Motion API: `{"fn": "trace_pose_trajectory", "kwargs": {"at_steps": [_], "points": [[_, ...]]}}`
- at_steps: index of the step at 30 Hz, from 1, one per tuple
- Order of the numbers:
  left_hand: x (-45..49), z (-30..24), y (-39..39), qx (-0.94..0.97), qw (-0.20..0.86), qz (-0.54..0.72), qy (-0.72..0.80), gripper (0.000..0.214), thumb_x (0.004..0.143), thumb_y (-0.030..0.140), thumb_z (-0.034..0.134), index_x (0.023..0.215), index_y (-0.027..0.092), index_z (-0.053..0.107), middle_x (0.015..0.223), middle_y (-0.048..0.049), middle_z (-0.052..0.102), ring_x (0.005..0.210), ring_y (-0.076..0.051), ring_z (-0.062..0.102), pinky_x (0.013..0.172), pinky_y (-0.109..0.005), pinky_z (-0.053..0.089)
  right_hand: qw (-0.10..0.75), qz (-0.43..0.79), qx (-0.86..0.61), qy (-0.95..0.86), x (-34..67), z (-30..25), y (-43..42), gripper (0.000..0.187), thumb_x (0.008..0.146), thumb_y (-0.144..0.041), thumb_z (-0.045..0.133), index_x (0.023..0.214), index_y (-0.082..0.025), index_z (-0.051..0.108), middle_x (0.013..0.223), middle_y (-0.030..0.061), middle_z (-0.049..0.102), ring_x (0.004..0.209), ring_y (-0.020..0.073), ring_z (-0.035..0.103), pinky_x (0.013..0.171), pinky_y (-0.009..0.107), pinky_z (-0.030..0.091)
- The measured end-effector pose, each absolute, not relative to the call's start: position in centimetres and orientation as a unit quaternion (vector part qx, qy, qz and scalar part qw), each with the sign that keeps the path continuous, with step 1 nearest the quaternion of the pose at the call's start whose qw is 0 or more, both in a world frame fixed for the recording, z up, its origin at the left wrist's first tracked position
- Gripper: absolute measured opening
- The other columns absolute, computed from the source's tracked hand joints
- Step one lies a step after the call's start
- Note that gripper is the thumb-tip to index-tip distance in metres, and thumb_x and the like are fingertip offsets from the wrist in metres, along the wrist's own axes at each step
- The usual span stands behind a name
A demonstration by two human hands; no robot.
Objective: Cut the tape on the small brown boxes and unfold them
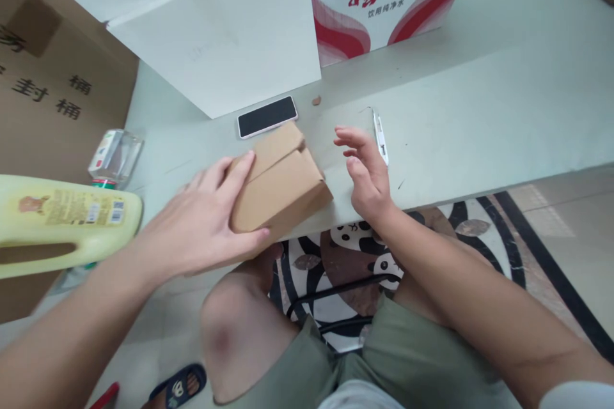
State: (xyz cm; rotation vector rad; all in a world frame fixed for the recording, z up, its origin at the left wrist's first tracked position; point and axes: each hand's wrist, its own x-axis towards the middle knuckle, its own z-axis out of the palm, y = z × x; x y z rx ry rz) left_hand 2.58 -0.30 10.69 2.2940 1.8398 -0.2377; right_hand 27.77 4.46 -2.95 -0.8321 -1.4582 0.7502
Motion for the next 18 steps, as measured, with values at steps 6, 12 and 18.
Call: {"fn": "trace_pose_trajectory", "kwargs": {"at_steps": [6,12,18], "points": [[-1.0,9.1,-0.1,0.597,0.334,0.315,0.658,0.097,0.066,0.066,0.081,0.147,0.020,0.055,0.136,-0.0131,0.071,0.126,-0.041,0.064,0.109,-0.055,0.054,0.599,0.352,-0.370,-0.617,27.4,-3.2,4.7,0.038,0.104,-0.050,0.041,0.131,-0.030,0.057,0.136,0.0089,0.065,0.119,0.0251,0.067,0.096,0.044,0.055],[5.1,3.2,0.2,0.260,0.543,0.605,0.522,0.049,0.073,0.056,0.076,0.105,0.018,0.072,0.087,-0.0026,0.080,0.093,-0.025,0.077,0.088,-0.035,0.064,0.590,0.364,-0.354,-0.628,27.3,-3.1,4.8,0.045,0.101,-0.059,0.044,0.131,-0.030,0.060,0.149,0.0093,0.060,0.138,0.0289,0.058,0.106,0.049,0.053],[7.4,-1.1,1.0,0.190,0.658,0.533,0.497,0.047,0.087,0.060,0.070,0.116,0.022,0.073,0.108,-0.0064,0.081,0.106,-0.029,0.077,0.090,-0.041,0.065,0.595,0.442,-0.313,-0.594,29.7,-2.4,5.1,0.044,0.099,-0.060,0.048,0.122,-0.031,0.072,0.153,0.0029,0.060,0.150,0.0302,0.050,0.125,0.054,0.042]]}}
